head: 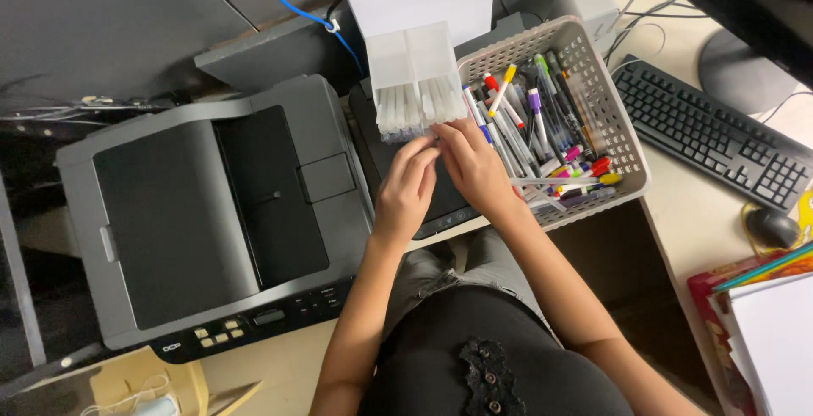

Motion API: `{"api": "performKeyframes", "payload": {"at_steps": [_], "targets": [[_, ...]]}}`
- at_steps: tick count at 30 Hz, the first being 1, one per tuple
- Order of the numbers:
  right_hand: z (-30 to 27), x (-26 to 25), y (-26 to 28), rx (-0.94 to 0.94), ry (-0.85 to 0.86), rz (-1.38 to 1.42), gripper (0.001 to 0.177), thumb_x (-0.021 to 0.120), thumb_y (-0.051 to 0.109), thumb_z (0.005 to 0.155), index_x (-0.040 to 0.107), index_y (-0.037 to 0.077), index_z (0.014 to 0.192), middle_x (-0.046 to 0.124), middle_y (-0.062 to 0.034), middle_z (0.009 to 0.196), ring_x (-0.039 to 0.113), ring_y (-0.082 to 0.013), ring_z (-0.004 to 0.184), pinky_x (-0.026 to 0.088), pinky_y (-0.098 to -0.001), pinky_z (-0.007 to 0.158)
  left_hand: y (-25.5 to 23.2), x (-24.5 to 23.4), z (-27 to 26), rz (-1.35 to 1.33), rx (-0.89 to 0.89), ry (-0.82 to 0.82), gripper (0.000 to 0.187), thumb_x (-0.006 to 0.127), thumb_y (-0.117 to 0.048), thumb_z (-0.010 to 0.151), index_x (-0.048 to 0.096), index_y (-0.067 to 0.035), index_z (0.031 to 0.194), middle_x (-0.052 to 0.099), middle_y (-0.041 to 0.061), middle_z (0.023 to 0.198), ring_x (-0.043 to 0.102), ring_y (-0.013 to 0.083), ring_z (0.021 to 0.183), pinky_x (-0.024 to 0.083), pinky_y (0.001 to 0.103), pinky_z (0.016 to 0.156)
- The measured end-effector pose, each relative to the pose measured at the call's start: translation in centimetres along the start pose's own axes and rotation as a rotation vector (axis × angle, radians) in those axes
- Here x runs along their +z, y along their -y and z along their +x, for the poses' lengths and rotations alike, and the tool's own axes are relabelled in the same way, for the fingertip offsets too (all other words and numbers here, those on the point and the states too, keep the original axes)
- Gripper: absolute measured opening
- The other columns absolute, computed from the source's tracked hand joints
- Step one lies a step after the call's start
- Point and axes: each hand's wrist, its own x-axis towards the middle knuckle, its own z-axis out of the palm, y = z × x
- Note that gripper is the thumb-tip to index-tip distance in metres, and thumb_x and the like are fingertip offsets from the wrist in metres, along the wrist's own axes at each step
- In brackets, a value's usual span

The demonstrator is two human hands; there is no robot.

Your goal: The person organizes pens by picking them up from a plastic basket and placing them into a clear plastic container with compartments. The person repeatedly sorts through the pens in the basket and arranges them in the container.

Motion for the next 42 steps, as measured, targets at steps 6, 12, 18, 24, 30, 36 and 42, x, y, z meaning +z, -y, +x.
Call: {"api": "performKeyframes", "payload": {"at_steps": [6, 12, 18, 24, 30, 36, 42], "targets": [[0.7, 0.5, -0.1, 0.035, 0.032, -0.088, 0.023, 0.066, 0.001, 0.096, 0.06, 0.001, 0.119, 0.062, -0.0179, 0.107, 0.062, -0.041, 0.099, 0.052, -0.0464, 0.079, 0.2, -0.2, -0.6, 0.007, 0.004, 0.037, 0.023, 0.07, 0.005, 0.095, 0.066, -0.004, 0.116, 0.068, 0.011, 0.121, 0.071, 0.0299, 0.109, 0.059, 0.039, 0.094], [0.1, 0.7, -0.9, 0.082, -0.053, 0.016, 0.015, 0.064, 0.0, 0.102, 0.058, 0.0, 0.116, 0.061, -0.0188, 0.103, 0.063, -0.0416, 0.092, 0.052, -0.0464, 0.077, 0.2, 0.8, -0.9, -0.033, -0.052, 0.039, 0.022, 0.069, 0.005, 0.094, 0.065, -0.002, 0.115, 0.068, 0.012, 0.124, 0.071, 0.032, 0.11, 0.06, 0.039, 0.093], [0.8, -0.8, -0.1, 0.119, -0.015, 0.083, 0.02, 0.068, -0.002, 0.096, 0.06, -0.001, 0.114, 0.061, -0.0174, 0.1, 0.066, -0.0328, 0.087, 0.053, -0.0413, 0.074, -0.1, 0.8, -0.3, -0.02, -0.092, 0.046, 0.02, 0.07, 0.004, 0.093, 0.065, -0.002, 0.112, 0.068, 0.012, 0.126, 0.072, 0.032, 0.107, 0.06, 0.038, 0.089], [0.5, -1.2, -0.1, 0.09, -0.012, 0.162, 0.025, 0.066, -0.008, 0.096, 0.063, 0.0, 0.12, 0.065, -0.0155, 0.109, 0.069, -0.0305, 0.093, 0.056, -0.0364, 0.081, -0.8, 0.8, -0.6, -0.023, -0.076, 0.053, 0.021, 0.069, 0.006, 0.093, 0.066, -0.002, 0.112, 0.068, 0.012, 0.117, 0.071, 0.0317, 0.106, 0.059, 0.039, 0.09], [-1.5, -3.3, -0.6, 0.146, -0.095, 0.293, 0.02, 0.059, -0.01, 0.099, 0.062, -0.001, 0.117, 0.068, -0.0144, 0.122, 0.074, -0.019, 0.093, 0.06, -0.0289, 0.081, -1.7, 2.1, -1.0, -0.096, -0.088, 0.094, 0.021, 0.069, 0.008, 0.092, 0.066, -0.002, 0.111, 0.069, 0.012, 0.11, 0.071, 0.032, 0.101, 0.058, 0.04, 0.087], [-3.3, -8.3, -4.6, 0.365, -0.004, 0.185, 0.012, 0.062, -0.003, 0.1, 0.067, 0.0, 0.11, 0.073, -0.0108, 0.102, 0.073, -0.0195, 0.086, 0.057, -0.0297, 0.073, -2.7, 4.5, -0.6, -0.179, -0.073, 0.188, 0.016, 0.068, 0.004, 0.093, 0.067, -0.003, 0.108, 0.07, 0.012, 0.106, 0.071, 0.0323, 0.098, 0.058, 0.039, 0.085], [-5.3, -10.8, -8.0, 0.384, 0.267, -0.109, 0.013, 0.069, 0.016, 0.098, 0.071, 0.007, 0.107, 0.072, -0.0116, 0.101, 0.071, -0.0318, 0.088, 0.057, -0.0395, 0.076, -3.7, 7.6, 0.1, -0.15, -0.105, 0.262, 0.011, 0.068, -0.003, 0.095, 0.069, -0.005, 0.106, 0.07, 0.01, 0.102, 0.071, 0.0305, 0.094, 0.058, 0.039, 0.082]]}}
